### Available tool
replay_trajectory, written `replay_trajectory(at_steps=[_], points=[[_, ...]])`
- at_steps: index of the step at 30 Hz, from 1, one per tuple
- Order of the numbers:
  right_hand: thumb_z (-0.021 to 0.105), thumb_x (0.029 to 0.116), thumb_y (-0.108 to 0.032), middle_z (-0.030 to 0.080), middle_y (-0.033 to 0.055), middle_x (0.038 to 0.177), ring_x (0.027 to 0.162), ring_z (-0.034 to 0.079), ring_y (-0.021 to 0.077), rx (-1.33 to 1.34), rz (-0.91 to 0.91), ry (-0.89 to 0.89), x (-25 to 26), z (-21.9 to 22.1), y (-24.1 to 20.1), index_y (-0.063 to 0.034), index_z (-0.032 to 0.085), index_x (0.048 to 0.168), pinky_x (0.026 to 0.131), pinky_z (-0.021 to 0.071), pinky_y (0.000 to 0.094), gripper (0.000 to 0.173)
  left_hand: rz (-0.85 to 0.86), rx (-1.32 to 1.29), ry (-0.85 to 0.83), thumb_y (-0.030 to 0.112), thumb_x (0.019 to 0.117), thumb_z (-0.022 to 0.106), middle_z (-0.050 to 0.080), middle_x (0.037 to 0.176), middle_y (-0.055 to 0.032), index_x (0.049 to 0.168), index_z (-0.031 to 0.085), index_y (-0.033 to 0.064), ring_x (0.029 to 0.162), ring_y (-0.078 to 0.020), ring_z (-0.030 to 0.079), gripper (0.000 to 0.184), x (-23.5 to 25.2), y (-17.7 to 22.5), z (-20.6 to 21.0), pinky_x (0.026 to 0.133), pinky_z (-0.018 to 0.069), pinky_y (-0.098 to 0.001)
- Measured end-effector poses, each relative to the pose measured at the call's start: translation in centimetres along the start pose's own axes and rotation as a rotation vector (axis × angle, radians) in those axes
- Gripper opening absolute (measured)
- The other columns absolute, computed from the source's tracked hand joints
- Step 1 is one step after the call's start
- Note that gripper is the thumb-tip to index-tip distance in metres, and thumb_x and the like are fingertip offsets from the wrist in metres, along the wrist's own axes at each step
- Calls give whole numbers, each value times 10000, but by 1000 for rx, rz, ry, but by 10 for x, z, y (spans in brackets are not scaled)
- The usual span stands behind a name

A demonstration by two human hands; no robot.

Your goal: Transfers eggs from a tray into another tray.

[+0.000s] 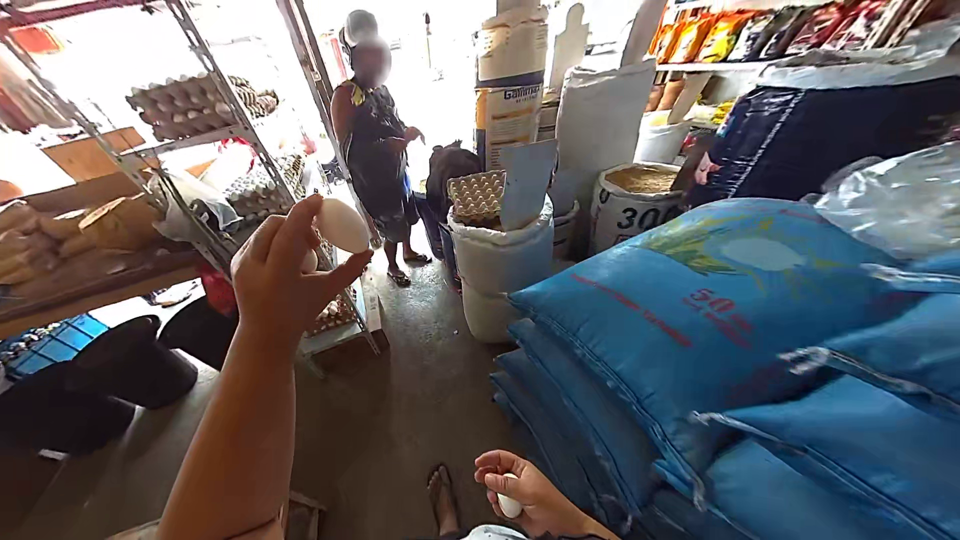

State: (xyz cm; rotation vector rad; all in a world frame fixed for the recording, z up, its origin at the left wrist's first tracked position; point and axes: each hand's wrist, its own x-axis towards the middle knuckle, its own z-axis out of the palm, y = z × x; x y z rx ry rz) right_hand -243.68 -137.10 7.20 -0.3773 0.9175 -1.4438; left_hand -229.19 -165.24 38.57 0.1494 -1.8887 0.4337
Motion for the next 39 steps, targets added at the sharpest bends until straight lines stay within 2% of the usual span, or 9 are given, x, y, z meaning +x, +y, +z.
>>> replay_trajectory(at_steps=[5,9,14,18,26,29,33,36,39], points=[[639,911,-27,746,56,967,683,685,91,29,-127,100,109,0,-27,-39,659,1158,621,586,238,248,18,-29,0,377,840,839,655,841,-196,1312,618,-23,730,-274,623,658,-4,-79,84,678,519,-380],[623,924,-12,742,74,965,663,679,92,76,-197,201,192,17,-55,-13,649,1166,594,579,234,243,34,-45,39,382,836,845,642,818,-169,1326,614,4,699,-260,601,661,-6,-151,148,644,498,-372],[615,937,-22,734,83,966,677,676,100,145,-139,198,262,39,-75,-15,650,1155,614,581,240,221,41,-76,42,383,837,847,647,822,-166,1332,607,-4,705,-248,603,673,-6,-214,204,651,498,-355],[586,965,-16,736,87,971,673,682,107,167,-84,219,308,30,-90,-26,654,1149,600,582,240,197,38,-47,44,390,833,848,636,805,-154,1323,613,-5,694,-239,591,672,-10,-248,236,643,485,-340],[576,977,-23,724,91,998,689,675,116,87,75,112,412,11,-139,-35,650,1163,599,578,250,201,4,38,5,391,847,845,632,791,-159,1319,608,-4,698,-237,607,659,-36,-317,280,660,513,-333],[546,992,-43,729,64,998,676,660,89,-53,150,-26,465,7,-172,-52,648,1165,596,562,234,201,-75,106,-82,419,876,807,658,826,-178,1340,603,-5,715,-274,635,661,-44,-339,287,666,544,-397],[590,998,-80,716,24,1012,725,651,71,-224,342,-264,541,5,-194,-85,646,1175,653,556,229,186,-141,209,-122,460,900,781,637,839,-161,1399,567,52,715,-266,619,679,-71,-365,299,641,531,-385],[634,981,-132,685,21,998,740,622,77,-354,451,-398,591,20,-191,-72,631,1190,676,542,246,217,-164,314,-152,453,910,777,656,866,-154,1384,567,47,746,-245,641,659,-104,-372,289,675,545,-357],[623,984,-125,665,15,970,727,611,77,-447,539,-498,620,53,-177,-48,622,1191,679,544,255,221,-234,425,-229,449,918,771,642,865,-150,1339,578,27,750,-239,635,626,-142,-364,255,687,542,-338]])
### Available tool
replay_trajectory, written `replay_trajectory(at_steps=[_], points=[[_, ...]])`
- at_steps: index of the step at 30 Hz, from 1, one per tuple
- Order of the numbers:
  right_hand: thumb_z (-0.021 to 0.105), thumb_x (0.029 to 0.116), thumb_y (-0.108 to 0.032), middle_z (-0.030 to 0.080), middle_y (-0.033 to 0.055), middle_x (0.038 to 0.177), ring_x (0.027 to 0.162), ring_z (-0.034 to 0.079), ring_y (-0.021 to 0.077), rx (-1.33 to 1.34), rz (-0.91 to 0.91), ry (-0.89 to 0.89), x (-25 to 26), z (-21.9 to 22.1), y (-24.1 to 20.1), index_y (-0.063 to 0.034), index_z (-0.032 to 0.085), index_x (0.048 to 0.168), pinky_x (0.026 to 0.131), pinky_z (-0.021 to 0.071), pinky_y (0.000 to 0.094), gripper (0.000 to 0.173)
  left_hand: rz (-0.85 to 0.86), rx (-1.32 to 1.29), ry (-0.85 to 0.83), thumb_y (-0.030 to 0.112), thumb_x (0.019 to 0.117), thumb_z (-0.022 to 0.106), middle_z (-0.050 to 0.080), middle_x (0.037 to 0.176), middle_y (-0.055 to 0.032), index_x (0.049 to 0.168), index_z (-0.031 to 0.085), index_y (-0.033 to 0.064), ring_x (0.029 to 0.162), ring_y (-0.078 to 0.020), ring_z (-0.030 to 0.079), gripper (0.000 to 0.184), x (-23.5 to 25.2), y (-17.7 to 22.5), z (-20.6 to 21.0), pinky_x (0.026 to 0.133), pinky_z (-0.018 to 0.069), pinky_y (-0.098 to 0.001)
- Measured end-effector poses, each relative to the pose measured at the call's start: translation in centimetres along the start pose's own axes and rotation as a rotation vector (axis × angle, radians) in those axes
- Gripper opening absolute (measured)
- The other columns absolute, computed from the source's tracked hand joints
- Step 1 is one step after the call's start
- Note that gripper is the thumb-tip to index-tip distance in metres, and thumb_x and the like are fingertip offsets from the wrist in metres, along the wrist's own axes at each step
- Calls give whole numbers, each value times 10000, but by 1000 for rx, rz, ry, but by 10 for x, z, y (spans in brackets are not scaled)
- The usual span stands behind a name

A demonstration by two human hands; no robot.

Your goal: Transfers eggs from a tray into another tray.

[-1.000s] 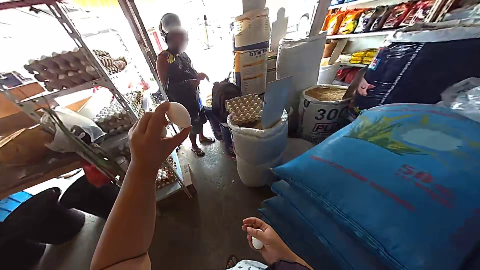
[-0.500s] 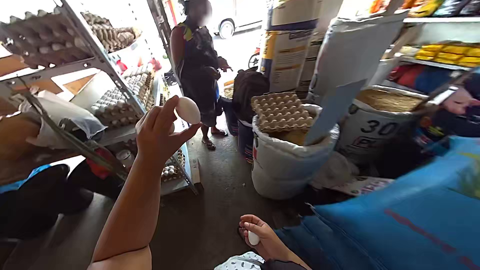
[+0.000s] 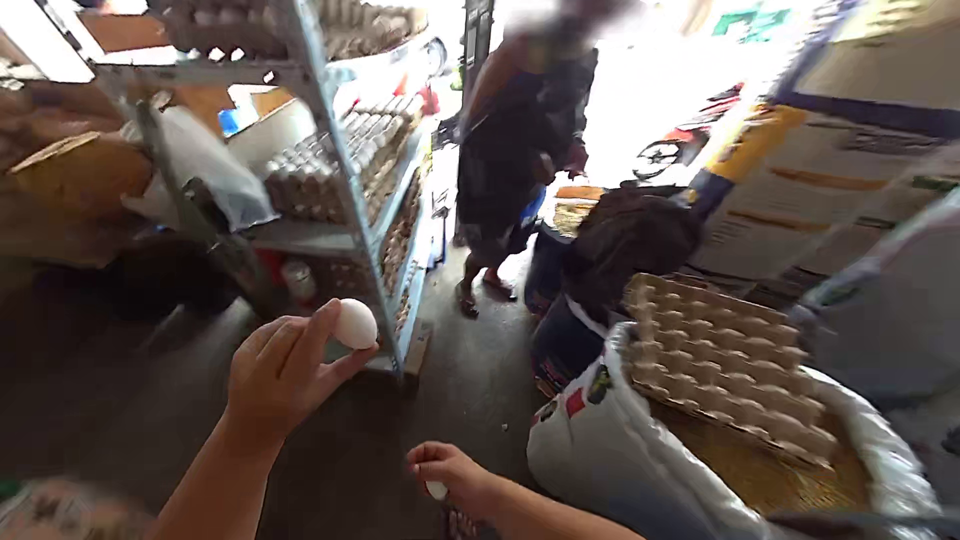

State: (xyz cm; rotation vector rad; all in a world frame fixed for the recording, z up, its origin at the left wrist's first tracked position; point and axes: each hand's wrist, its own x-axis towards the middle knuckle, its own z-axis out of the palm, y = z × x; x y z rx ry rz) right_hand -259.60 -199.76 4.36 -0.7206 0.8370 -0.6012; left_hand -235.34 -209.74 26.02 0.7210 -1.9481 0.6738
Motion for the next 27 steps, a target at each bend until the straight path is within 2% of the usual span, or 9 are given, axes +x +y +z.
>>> replay_trajectory(at_steps=[5,9,11,16,19,21,23,25,27], points=[[586,1007,-215,703,10,1096,815,653,66,-107,79,-275,64,66,-4,-55,657,1210,738,566,249,268,-251,132,-179,480,893,780,680,883,-151,1280,631,-11,803,-213,662,643,-96,-6,-77,763,565,-319],[663,860,-697,743,-42,1117,838,690,62,-104,130,-584,108,139,18,-175,705,1215,737,585,253,633,-623,164,-349,493,829,802,717,855,-126,1206,708,-4,757,-208,689,631,-194,23,-142,717,593,-355],[649,811,-772,743,-32,1003,827,694,85,-117,185,-684,133,173,35,-167,695,1192,741,591,275,717,-836,138,-396,478,814,818,738,894,-123,1206,713,-10,790,-205,713,635,-238,38,-171,742,612,-372],[780,835,-586,741,18,1030,887,701,96,-183,328,-819,189,271,70,-110,704,1148,776,592,270,575,-1080,183,-365,457,807,820,713,854,-118,1201,704,-25,735,-201,680,633,-320,40,-233,698,598,-360],[788,875,-403,743,18,1000,897,705,100,-326,386,-807,223,326,92,-84,706,1088,826,594,289,393,-1243,149,-338,390,797,846,722,951,-159,1233,675,-33,837,-251,713,631,-353,26,-261,764,613,-410],[710,924,-263,730,25,994,902,692,102,-451,424,-829,251,353,105,-52,689,1095,847,586,300,273,-1511,-10,-322,348,820,856,701,1118,-187,1296,634,-6,1005,-281,706,634,-370,11,-281,880,600,-461],[684,945,-157,710,31,983,883,672,89,-635,462,-839,275,378,114,-17,683,1133,834,575,289,235,-1811,-234,-231,327,857,832,671,1189,-162,1310,630,24,1062,-241,659,581,-390,-8,-299,936,562,-441],[731,926,-151,703,51,992,884,662,91,-801,488,-887,302,401,122,-1,700,1148,830,568,286,270,-2036,-419,-164,300,951,733,681,1192,-132,1319,634,32,1027,-186,666,465,-414,-26,-313,922,562,-397],[774,900,-170,708,74,1019,916,667,104,-922,529,-949,331,421,135,-1,714,1134,859,570,307,295,-2214,-514,-138,279,1010,660,702,1080,-95,1286,653,44,874,-130,673,363,-437,-43,-318,815,577,-337]])
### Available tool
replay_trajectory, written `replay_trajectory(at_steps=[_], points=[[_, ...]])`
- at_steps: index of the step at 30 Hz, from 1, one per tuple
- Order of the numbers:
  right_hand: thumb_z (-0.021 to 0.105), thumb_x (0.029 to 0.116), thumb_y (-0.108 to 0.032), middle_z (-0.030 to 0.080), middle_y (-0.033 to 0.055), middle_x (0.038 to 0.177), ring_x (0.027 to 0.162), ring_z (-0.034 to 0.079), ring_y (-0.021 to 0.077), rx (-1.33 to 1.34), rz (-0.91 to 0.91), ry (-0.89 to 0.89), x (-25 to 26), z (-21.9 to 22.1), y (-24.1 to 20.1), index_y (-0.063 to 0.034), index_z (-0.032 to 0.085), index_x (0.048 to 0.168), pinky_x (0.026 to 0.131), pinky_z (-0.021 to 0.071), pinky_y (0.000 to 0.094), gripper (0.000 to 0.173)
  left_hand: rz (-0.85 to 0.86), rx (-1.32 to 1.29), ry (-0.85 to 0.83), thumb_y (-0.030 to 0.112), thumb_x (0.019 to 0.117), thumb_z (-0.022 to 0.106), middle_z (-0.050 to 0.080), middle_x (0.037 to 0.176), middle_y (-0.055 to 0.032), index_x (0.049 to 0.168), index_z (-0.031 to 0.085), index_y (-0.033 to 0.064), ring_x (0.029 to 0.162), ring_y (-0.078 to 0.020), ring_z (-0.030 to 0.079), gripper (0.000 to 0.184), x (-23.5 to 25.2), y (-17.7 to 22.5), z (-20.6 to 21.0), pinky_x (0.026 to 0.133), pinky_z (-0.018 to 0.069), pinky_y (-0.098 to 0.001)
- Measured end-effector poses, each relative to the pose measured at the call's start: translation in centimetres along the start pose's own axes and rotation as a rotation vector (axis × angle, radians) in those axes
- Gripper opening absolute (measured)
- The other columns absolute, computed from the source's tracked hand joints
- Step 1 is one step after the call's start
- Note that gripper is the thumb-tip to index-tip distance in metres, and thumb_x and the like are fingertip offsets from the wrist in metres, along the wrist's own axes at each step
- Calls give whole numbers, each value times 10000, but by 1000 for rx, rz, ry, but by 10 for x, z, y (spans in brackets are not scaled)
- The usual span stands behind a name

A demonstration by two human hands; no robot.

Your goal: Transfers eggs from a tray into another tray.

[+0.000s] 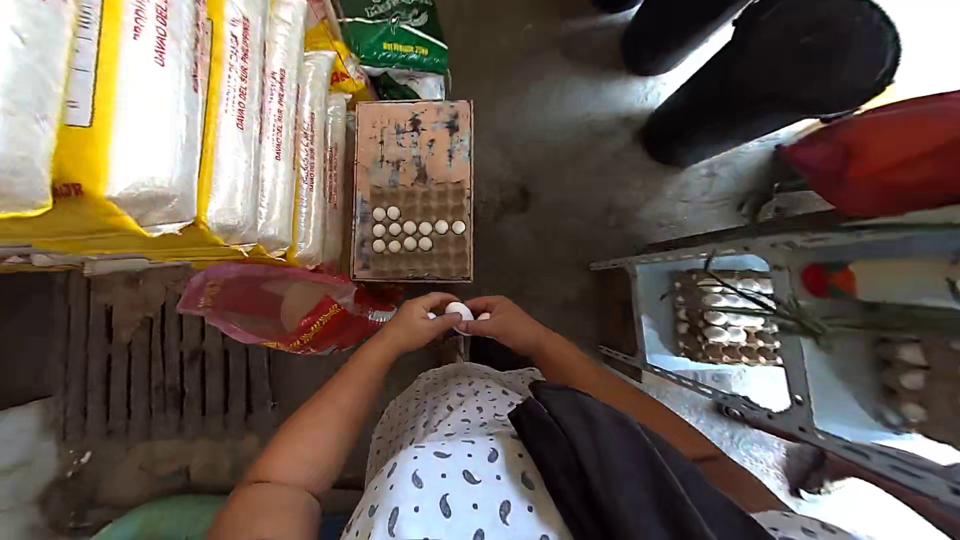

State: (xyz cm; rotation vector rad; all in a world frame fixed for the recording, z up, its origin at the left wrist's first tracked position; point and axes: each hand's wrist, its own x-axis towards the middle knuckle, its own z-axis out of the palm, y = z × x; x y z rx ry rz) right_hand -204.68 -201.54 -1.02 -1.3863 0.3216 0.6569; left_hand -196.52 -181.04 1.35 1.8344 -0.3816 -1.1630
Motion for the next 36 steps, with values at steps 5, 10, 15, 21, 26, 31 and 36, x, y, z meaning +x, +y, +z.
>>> replay_trajectory(at_steps=[5,10,15,21,26,31,36], points=[[716,967,-214,672,109,1049,873,634,132,50,165,-110,78,-31,4,19,654,1223,820,553,324,351,-257,-311,123,165,1026,628,689,1015,-89,1275,629,5,750,-105,639,296,53,-29,-23,704,567,-290],[423,1069,-194,645,89,1140,910,637,148,316,289,-34,143,-56,21,-30,562,1322,806,551,333,332,-343,-389,484,219,1018,654,686,1071,-141,1321,602,15,768,-181,658,369,120,-65,-65,709,586,-370],[524,1015,-96,564,219,1370,1193,613,299,163,317,103,204,-67,38,-22,476,1443,988,540,478,437,-375,76,591,340,960,726,692,1222,-182,1341,610,34,1133,-313,671,502,196,-98,-115,1003,524,-541],[762,924,-202,652,171,1323,1218,633,325,-282,259,364,256,-66,56,-106,644,1343,1041,509,551,446,-387,639,354,347,1010,630,642,1343,-199,1407,590,90,1256,-382,617,474,265,-128,-141,1042,492,-598],[696,947,-97,625,172,1398,1345,557,339,-525,41,434,275,-54,100,-42,712,1246,1148,433,508,304,-303,663,352,327,1033,596,668,1297,-175,1286,679,68,1232,-339,634,371,281,-143,-151,1055,498,-536],[625,984,-61,641,175,1372,1312,585,345,-505,-13,523,271,-45,110,-3,755,1116,1121,464,498,194,-293,-139,403,153,950,507,631,1223,-180,1314,581,-6,1089,-245,614,403,283,-133,-158,906,523,-431],[639,974,-128,569,223,1417,1341,522,391,-499,102,718,274,-68,107,-31,683,1294,1138,424,527,337,-99,274,232,134,951,684,608,1326,-208,1285,644,8,1239,-306,591,359,298,-119,-146,1056,495,-454]])
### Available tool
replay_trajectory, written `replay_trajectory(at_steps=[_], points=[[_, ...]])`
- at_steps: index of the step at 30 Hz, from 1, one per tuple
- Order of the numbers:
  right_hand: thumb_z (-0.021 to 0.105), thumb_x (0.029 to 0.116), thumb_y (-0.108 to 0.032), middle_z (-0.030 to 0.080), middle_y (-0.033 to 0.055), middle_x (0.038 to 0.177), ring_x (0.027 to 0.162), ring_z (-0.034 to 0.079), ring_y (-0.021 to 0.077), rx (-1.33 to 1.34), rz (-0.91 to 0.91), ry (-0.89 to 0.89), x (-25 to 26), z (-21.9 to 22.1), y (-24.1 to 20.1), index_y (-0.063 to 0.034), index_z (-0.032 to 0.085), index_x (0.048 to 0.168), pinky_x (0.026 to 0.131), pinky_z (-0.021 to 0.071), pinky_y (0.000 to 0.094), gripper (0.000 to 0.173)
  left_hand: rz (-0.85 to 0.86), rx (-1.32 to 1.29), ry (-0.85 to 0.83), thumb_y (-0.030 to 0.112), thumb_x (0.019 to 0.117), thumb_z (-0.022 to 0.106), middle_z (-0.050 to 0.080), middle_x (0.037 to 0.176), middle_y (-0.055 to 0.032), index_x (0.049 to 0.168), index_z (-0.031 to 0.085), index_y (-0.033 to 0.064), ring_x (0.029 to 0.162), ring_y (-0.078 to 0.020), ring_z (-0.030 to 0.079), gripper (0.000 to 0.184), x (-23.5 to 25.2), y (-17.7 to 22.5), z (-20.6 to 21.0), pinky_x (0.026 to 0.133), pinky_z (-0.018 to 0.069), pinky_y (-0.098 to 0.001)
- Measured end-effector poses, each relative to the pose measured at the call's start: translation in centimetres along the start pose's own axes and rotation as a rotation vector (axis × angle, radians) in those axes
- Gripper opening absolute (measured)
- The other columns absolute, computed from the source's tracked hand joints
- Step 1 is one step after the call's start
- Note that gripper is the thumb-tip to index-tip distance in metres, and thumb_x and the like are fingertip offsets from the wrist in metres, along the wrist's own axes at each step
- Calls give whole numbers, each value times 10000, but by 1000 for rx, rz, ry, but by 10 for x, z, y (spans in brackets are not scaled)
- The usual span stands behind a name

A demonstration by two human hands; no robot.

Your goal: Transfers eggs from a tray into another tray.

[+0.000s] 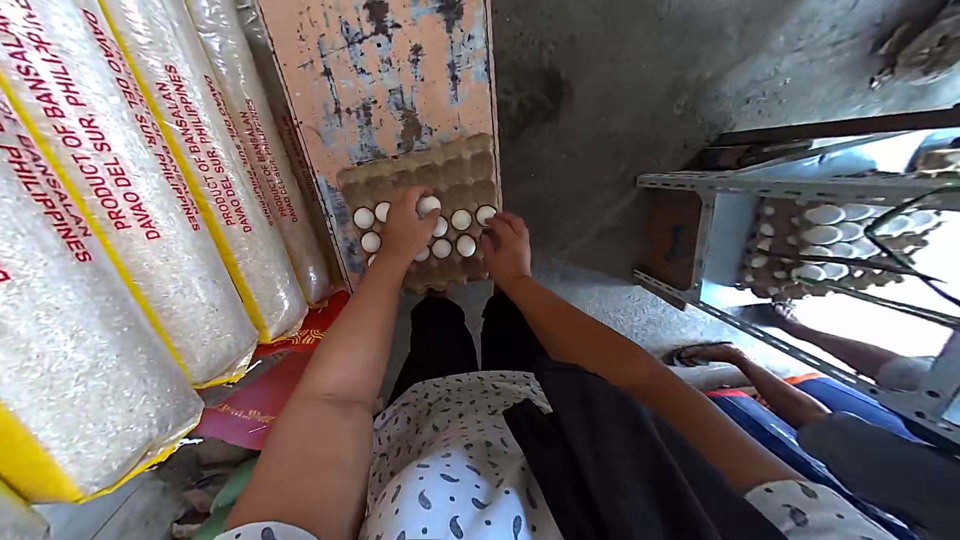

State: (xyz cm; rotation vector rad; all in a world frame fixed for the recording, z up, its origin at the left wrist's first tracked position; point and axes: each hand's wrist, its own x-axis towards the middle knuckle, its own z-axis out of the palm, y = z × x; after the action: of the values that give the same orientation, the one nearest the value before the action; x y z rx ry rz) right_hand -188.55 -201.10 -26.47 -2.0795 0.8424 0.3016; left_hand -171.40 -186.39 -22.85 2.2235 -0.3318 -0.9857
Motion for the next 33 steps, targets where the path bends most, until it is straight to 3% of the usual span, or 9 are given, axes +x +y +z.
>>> replay_trajectory(at_steps=[3,7,11,15,18,23,28,30,33], points=[[658,966,-130,519,189,1476,1374,500,353,-55,75,-70,19,-13,-3,-91,599,1428,1136,433,507,467,69,285,-69,35,1014,543,629,1338,-194,1251,669,11,1238,-320,621,269,8,5,11,1072,497,-455],[703,945,-135,511,201,1468,1293,565,376,-182,14,-200,40,-22,-4,-82,618,1401,1056,504,526,467,66,269,27,26,1010,542,641,1326,-181,1197,701,12,1242,-298,622,246,7,-3,21,1072,499,-428],[708,905,-64,484,210,1481,1306,531,431,-369,-52,-323,53,-30,-12,-76,675,1317,1019,522,571,413,164,189,240,49,989,585,652,1313,-194,1120,730,-8,1261,-302,613,204,-12,-24,22,1086,494,-423],[840,819,-287,541,189,1417,1320,500,416,-365,-180,-256,55,-41,-12,-65,725,1207,1040,472,588,462,230,228,359,62,985,572,664,1283,-200,1074,742,10,1253,-325,614,200,-37,-47,10,1080,493,-436],[832,831,-298,582,218,1355,1277,550,415,-254,-239,-136,55,-40,-19,-49,700,1235,1045,487,562,493,264,293,379,98,986,581,700,1191,-174,1065,753,35,1204,-347,622,200,-43,-55,0,1064,478,-477],[739,929,-206,599,206,1344,1287,561,384,-284,-229,-207,71,-21,-50,-66,660,1338,1089,469,516,439,287,489,187,164,1001,618,721,1202,-139,1180,737,73,1250,-373,608,234,-21,-40,3,1077,466,-542],[640,1004,-147,630,197,1344,1251,616,359,-294,-205,-315,74,-12,-61,-54,636,1363,1083,485,515,371,130,674,-11,246,1009,633,680,1286,-148,1317,664,92,1298,-367,569,345,7,-15,16,1094,426,-542],[627,1009,-154,635,196,1324,1216,637,348,-256,-212,-260,63,-15,-53,-44,651,1338,1051,513,494,348,96,711,-51,267,986,662,675,1273,-163,1296,661,81,1296,-375,561,362,13,-8,18,1088,421,-548],[609,1017,-173,624,198,1357,1263,615,336,-222,-212,-226,28,-26,-29,-30,656,1326,1083,501,487,343,46,717,-74,375,946,698,675,1256,-182,1266,667,50,1288,-388,554,456,14,-1,19,1101,408,-550]])
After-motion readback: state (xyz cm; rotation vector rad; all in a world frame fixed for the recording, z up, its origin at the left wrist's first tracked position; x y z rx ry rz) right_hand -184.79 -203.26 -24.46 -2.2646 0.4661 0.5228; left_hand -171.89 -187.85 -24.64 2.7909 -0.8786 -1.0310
